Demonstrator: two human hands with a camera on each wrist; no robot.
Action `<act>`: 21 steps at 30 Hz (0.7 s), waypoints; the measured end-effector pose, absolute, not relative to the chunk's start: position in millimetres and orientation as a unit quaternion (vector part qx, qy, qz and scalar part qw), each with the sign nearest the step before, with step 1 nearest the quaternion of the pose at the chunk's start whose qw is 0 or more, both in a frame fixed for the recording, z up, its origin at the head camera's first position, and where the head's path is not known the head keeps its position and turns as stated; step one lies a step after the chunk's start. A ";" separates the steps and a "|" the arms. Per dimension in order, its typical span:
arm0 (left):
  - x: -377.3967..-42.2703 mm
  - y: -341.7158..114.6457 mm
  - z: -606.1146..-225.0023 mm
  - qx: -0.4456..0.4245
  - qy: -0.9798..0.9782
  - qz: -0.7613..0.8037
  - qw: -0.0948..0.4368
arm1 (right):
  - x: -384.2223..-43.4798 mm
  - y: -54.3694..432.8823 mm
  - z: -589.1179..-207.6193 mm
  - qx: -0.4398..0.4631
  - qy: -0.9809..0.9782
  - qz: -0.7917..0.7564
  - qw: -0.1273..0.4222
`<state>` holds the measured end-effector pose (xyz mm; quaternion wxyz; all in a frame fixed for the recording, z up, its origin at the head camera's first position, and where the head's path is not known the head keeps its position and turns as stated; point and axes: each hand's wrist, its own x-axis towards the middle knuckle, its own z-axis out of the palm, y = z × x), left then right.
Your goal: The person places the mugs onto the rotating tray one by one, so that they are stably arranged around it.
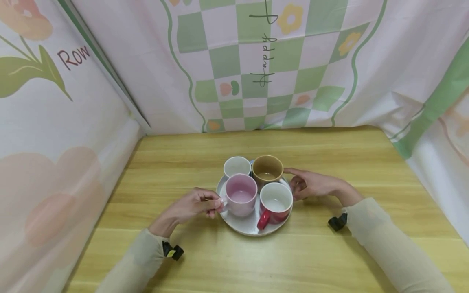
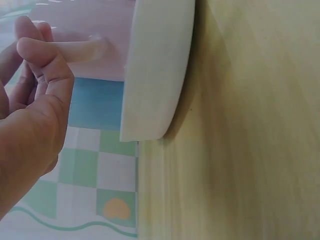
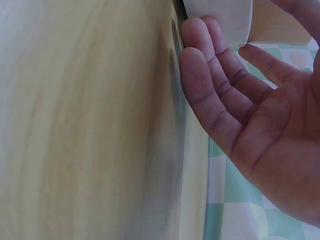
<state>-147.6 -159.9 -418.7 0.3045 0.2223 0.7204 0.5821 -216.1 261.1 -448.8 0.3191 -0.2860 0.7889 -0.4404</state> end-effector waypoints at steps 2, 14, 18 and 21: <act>-148.0 -159.3 -420.8 0.223 0.722 0.579 0.308 | -216.1 261.0 -449.3 -0.285 0.788 -0.441 0.320; -153.8 -156.9 -431.9 0.220 0.730 0.562 0.320 | -215.0 259.8 -447.6 -0.278 0.789 -0.441 0.324; -156.0 -156.8 -434.1 0.221 0.729 0.561 0.324 | -214.4 259.4 -447.3 -0.276 0.791 -0.441 0.322; -157.3 -157.6 -435.1 0.224 0.731 0.559 0.322 | -214.3 260.1 -447.7 -0.273 0.791 -0.442 0.321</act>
